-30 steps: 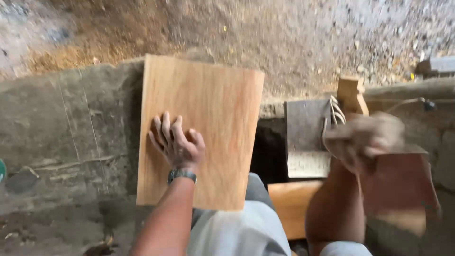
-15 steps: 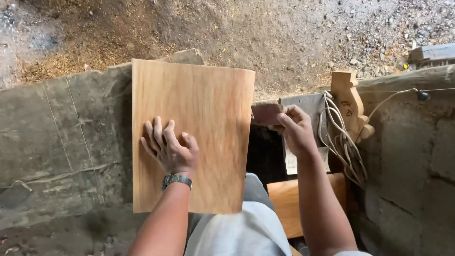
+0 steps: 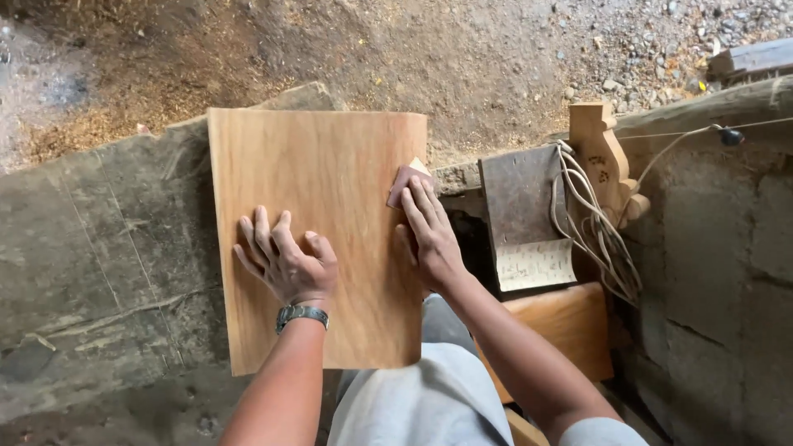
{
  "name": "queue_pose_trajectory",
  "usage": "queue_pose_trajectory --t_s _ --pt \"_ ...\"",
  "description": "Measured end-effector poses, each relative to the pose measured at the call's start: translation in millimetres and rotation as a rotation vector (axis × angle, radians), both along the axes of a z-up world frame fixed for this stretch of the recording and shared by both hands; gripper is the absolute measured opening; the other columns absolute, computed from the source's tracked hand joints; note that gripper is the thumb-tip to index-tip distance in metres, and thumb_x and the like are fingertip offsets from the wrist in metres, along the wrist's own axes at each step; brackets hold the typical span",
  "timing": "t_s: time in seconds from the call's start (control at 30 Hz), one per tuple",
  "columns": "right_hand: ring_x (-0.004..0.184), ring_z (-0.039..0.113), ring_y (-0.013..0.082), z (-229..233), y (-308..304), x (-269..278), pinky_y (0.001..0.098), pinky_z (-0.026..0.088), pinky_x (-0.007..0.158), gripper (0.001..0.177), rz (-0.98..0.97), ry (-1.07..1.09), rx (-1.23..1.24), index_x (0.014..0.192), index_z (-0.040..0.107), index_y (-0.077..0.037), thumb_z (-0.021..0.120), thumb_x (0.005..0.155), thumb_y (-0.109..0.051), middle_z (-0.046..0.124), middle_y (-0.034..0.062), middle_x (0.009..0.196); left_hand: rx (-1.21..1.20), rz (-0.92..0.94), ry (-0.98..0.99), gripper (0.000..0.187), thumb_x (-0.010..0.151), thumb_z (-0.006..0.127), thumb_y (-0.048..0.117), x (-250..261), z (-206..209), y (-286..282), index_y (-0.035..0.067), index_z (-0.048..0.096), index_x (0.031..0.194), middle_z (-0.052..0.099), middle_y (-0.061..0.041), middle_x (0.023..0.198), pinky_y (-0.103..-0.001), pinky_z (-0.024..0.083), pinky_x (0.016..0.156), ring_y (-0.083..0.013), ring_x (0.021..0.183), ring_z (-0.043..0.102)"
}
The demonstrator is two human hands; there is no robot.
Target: The person sands a rectangular wooden board using a sanding block held in their right hand while stabilizing the board with their left hand. The person flips the board over at 01:01 to sand the other side.
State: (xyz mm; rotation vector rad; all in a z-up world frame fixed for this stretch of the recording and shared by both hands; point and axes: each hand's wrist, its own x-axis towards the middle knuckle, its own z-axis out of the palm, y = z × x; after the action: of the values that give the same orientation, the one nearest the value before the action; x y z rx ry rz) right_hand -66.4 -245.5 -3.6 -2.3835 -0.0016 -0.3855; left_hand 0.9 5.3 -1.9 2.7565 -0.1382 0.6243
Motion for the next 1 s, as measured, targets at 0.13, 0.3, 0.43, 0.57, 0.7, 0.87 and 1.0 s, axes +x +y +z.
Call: queue_pose_trajectory --t_s 0.13,0.3,0.43,0.57,0.7,0.87,1.0 --pt "0.128 0.078 0.0418 16 -15 43 0.0500 0.063 0.112 0.019 -0.250 -0.190 0.336 0.134 0.086 0.001 0.079 0.118 -0.007 0.080 0.0209 0.138 -0.017 0.004 -0.001 0.053 0.092 0.075 0.023 5 2 -2 0.012 0.080 0.144 0.071 -0.017 0.171 -0.067 0.036 0.136 -0.0475 0.171 0.056" --pt "0.171 0.054 0.0510 -46 -40 48 0.0641 0.044 0.144 0.084 -0.325 -0.019 0.373 0.185 0.056 -0.008 0.094 0.110 -0.023 0.054 0.0269 0.180 -0.006 0.000 0.002 0.053 0.093 0.075 0.024 4 -1 0 0.012 0.080 0.145 0.070 -0.017 0.172 -0.066 0.036 0.136 -0.0477 0.172 0.055" --pt "0.096 0.080 0.0268 -44 -58 41 0.0442 0.064 0.085 0.052 -0.554 0.223 0.789 0.137 0.076 -0.005 0.107 0.099 -0.024 0.082 0.0204 0.104 -0.016 0.004 -0.001 0.054 0.092 0.076 0.025 1 1 -1 0.013 0.079 0.144 0.070 -0.016 0.172 -0.066 0.035 0.136 -0.0472 0.172 0.055" --pt "0.121 0.091 0.0457 24 -56 51 0.0521 0.074 0.103 0.029 -0.601 -0.189 0.620 0.096 0.071 -0.008 0.087 0.120 -0.004 0.077 0.0140 0.087 -0.035 0.005 -0.013 0.052 0.092 0.077 0.024 4 3 -3 0.012 0.080 0.143 0.071 -0.016 0.171 -0.068 0.035 0.136 -0.0480 0.171 0.056" --pt "0.088 0.081 0.0474 -16 -19 13 0.0527 0.062 0.083 0.070 -0.302 -0.230 0.072 0.177 0.068 0.000 0.067 0.108 0.011 0.071 0.0241 0.088 -0.022 -0.010 0.002 0.051 0.093 0.077 0.023 1 8 -2 0.012 0.080 0.143 0.070 -0.017 0.171 -0.067 0.035 0.136 -0.0473 0.172 0.055" --pt "0.189 0.021 0.0620 -8 78 -132 0.0723 0.023 0.157 0.063 -0.025 0.131 0.234 0.189 0.034 0.009 0.047 0.130 -0.006 0.028 0.0345 0.200 -0.109 0.026 0.177 0.047 0.106 0.069 0.024 -1 22 -9 0.003 0.079 0.146 0.066 -0.028 0.180 -0.081 0.022 0.145 -0.0553 0.180 0.042" --pt "0.179 0.034 0.0633 -26 35 -20 0.0744 0.029 0.148 0.080 -0.021 -0.046 0.073 0.185 0.050 0.010 0.052 0.105 0.005 0.042 0.0362 0.195 -0.005 0.007 0.039 0.052 0.094 0.074 0.022 5 11 -3 0.010 0.080 0.144 0.070 -0.019 0.172 -0.068 0.035 0.137 -0.0490 0.172 0.056"
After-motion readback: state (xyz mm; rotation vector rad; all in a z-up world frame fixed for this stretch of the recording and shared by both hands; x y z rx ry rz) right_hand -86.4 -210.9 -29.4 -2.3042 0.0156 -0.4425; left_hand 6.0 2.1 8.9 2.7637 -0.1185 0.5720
